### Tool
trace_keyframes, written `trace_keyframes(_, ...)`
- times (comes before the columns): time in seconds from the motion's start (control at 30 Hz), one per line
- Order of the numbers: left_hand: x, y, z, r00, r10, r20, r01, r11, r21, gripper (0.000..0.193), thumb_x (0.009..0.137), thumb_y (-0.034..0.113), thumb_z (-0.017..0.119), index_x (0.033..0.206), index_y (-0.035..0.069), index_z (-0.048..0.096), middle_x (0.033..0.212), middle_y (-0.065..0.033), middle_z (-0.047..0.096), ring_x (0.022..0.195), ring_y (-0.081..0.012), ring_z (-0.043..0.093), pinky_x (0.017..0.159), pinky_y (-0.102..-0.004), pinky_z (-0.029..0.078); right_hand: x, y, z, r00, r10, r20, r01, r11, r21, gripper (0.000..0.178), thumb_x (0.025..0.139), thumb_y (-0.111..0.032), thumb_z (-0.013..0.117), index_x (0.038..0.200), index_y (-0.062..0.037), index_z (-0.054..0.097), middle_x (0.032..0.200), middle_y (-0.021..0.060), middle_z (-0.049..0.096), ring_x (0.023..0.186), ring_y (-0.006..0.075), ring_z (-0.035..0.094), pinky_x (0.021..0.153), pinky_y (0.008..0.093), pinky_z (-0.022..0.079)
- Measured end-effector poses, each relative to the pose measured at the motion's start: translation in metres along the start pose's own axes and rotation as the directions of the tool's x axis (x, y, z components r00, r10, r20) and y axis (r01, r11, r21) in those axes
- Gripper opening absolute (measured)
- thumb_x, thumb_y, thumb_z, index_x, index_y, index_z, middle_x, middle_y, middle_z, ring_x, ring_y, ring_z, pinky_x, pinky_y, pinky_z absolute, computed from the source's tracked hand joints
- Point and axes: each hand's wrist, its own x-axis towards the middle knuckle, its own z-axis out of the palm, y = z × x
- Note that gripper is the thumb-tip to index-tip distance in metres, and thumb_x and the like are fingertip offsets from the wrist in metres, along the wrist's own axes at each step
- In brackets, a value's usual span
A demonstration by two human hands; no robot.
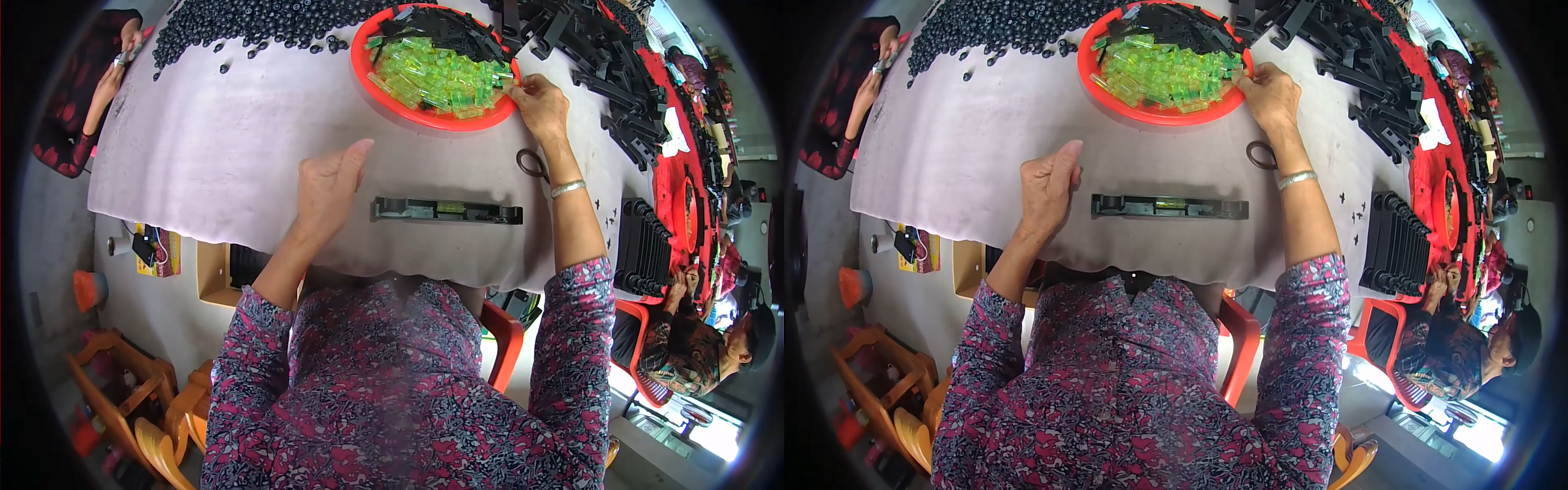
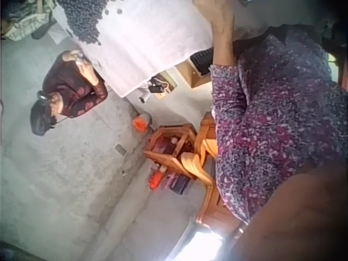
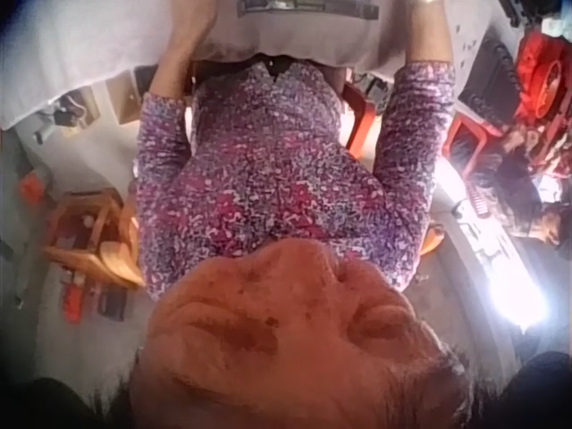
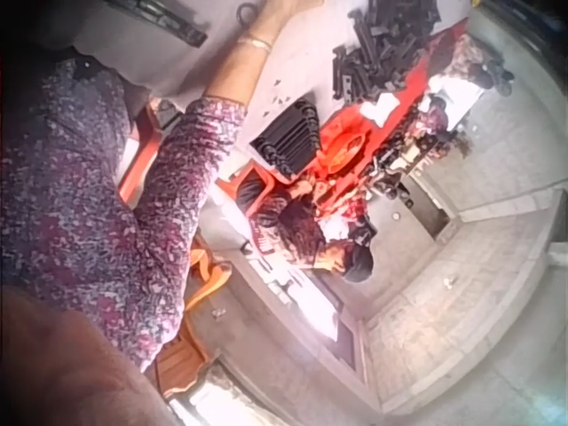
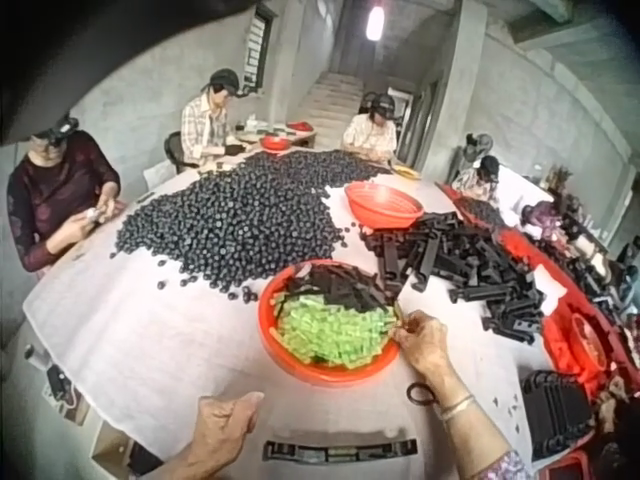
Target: The person packs assembled plastic components into a cardboard box, then assembles additional units by inserting green transparent parts and small black pieces into black plastic casings by hand and pressing them with a metal tool.
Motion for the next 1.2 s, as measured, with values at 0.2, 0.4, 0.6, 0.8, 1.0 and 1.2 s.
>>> trace_keyframes(0.2,0.0,0.001,0.002,0.999,0.017,0.037,-0.02,0.996,0.086,0.053,0.101,0.029,0.062,0.057,0.003,0.051,0.055,0.0032,0.046,0.054,-0.0058,0.041,0.051,-0.0256,0.034,0.012,0.0,0.001,0.996,0.093,0.01,-0.092,0.995,-0.046,0.031,0.078,-0.03,0.083,0.094,-0.0055,0.074,0.086,0.0087,0.075,0.08,0.0195,0.07,0.08,0.0323,0.054)
trace_keyframes(0.4,0.001,0.0,0.004,0.995,0.093,0.045,-0.098,0.986,0.134,0.053,0.1,0.031,0.063,0.061,-0.001,0.048,0.053,-0.0033,0.031,0.051,-0.0088,0.031,0.045,-0.0329,0.03,0.017,0.003,0.003,1.0,-0.028,-0.003,0.028,0.999,0.019,0.021,0.077,-0.017,0.083,0.092,-0.0056,0.074,0.086,0.005,0.073,0.08,0.0151,0.066,0.079,0.0294,0.053)
trace_keyframes(0.6,0.002,0.003,0.004,0.996,0.057,0.065,-0.067,0.983,0.172,0.052,0.1,0.028,0.063,0.058,0.0,0.048,0.052,0.0034,0.04,0.052,-0.0055,0.035,0.048,-0.0276,0.031,0.03,0.019,0.008,0.995,0.039,0.094,-0.054,0.984,0.169,0.016,0.075,-0.016,0.083,0.083,-0.0076,0.073,0.076,0.0033,0.071,0.075,0.0137,0.065,0.076,0.0298,0.053)
trace_keyframes(0.8,0.002,0.004,0.005,0.995,0.058,0.076,-0.071,0.983,0.172,0.051,0.099,0.028,0.064,0.059,0.0,0.049,0.052,0.0034,0.04,0.052,-0.0054,0.035,0.047,-0.0282,0.031,0.036,0.043,0.013,0.984,-0.021,0.178,-0.036,0.949,0.312,0.017,0.072,-0.014,0.084,0.083,-0.0076,0.073,0.077,0.0012,0.07,0.074,0.0114,0.062,0.075,0.028,0.052)
trace_keyframes(1.0,0.001,0.006,0.004,0.996,0.047,0.076,-0.06,0.983,0.175,0.05,0.098,0.028,0.065,0.06,0.0,0.05,0.051,0.0034,0.041,0.052,-0.0052,0.036,0.047,-0.0282,0.031,0.036,0.04,0.023,0.974,-0.066,0.219,-0.028,0.915,0.402,0.019,0.071,-0.013,0.085,0.084,-0.007,0.073,0.081,0.0021,0.07,0.078,0.012,0.063,0.076,0.0277,0.052)
trace_keyframes(1.2,0.001,0.006,0.006,0.995,0.054,0.085,-0.065,0.99,0.125,0.049,0.098,0.028,0.066,0.06,-0.001,0.05,0.052,0.0029,0.042,0.052,-0.0052,0.037,0.047,-0.0281,0.032,0.04,0.04,0.014,0.947,-0.064,0.314,-0.052,0.936,0.348,0.016,0.072,-0.011,0.082,0.083,-0.0061,0.071,0.08,0.0007,0.069,0.076,0.0118,0.061,0.075,0.0278,0.052)
